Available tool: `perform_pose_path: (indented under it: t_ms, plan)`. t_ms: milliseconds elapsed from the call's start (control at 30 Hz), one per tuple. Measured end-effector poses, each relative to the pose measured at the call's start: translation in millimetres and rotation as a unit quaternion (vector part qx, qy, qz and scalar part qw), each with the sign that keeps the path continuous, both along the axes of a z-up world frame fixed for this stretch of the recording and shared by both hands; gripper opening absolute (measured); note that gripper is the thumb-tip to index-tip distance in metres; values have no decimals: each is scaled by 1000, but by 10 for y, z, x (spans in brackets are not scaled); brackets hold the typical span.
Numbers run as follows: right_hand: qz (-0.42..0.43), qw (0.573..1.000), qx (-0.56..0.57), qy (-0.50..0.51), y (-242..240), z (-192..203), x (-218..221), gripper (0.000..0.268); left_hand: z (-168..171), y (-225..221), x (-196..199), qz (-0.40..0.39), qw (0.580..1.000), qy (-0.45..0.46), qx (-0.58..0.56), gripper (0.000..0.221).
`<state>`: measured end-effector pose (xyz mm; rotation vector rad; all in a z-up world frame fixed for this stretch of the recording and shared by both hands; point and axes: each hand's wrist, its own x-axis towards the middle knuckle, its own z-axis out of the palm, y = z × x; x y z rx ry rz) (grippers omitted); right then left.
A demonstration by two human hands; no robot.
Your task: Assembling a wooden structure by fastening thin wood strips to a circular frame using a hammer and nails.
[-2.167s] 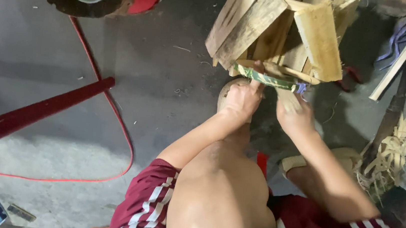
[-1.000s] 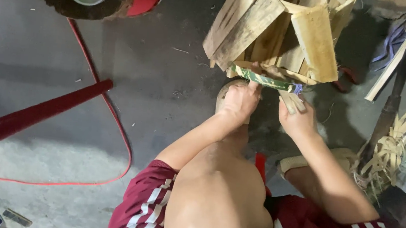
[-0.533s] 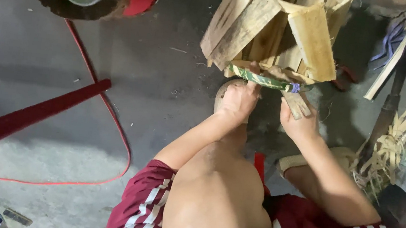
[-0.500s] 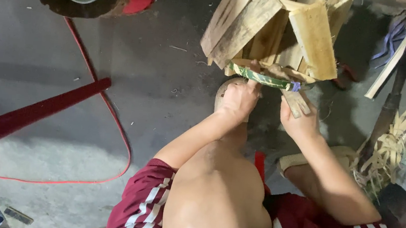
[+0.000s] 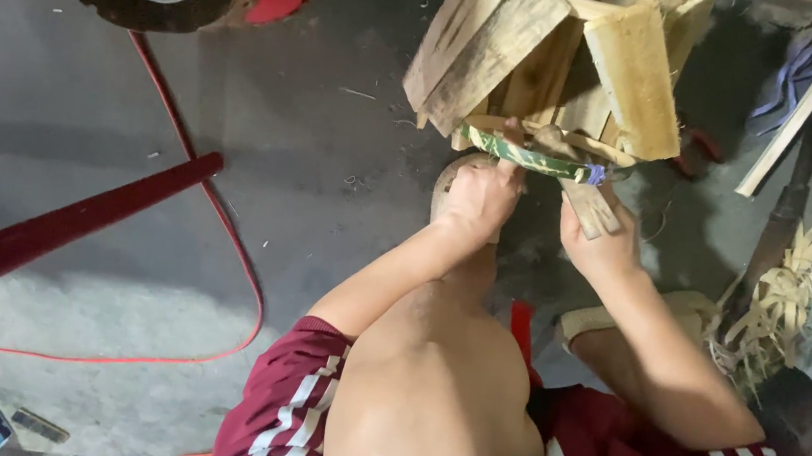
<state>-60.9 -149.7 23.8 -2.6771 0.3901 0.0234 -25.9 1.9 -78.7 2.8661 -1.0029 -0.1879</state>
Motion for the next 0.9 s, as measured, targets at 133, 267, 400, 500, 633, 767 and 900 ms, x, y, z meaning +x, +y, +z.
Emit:
perform_pose_path:
  t_ms: [133,267,400,500,633,767,900]
  plan:
    - [-37,999,12,22,-23,-460,45,33,-151,-5,-14,-5,1000,-1,-3,14]
    - [-52,991,16,125,-295,-705,-222,48,340,-28,149,0,1000,10,8,11]
    - [17,1000,9,-20,-233,-336,-236,26,-154,-31,-48,0,999,41,20,11]
    - [17,1000,9,-11,-229,-419,-234,31,-118,-44,-1,3,999,35,20,10]
    - [0,1000,3,-2,-185,-439,-224,33,-123,-42,-10,0,1000,-1,-1,12]
    - [-16,999,21,20,-164,-859,-185,42,-184,-36,-24,-3,1000,-15,-13,14]
    - [33,999,15,0,-241,-551,-213,36,-294,-34,-40,0,999,-21,-25,11]
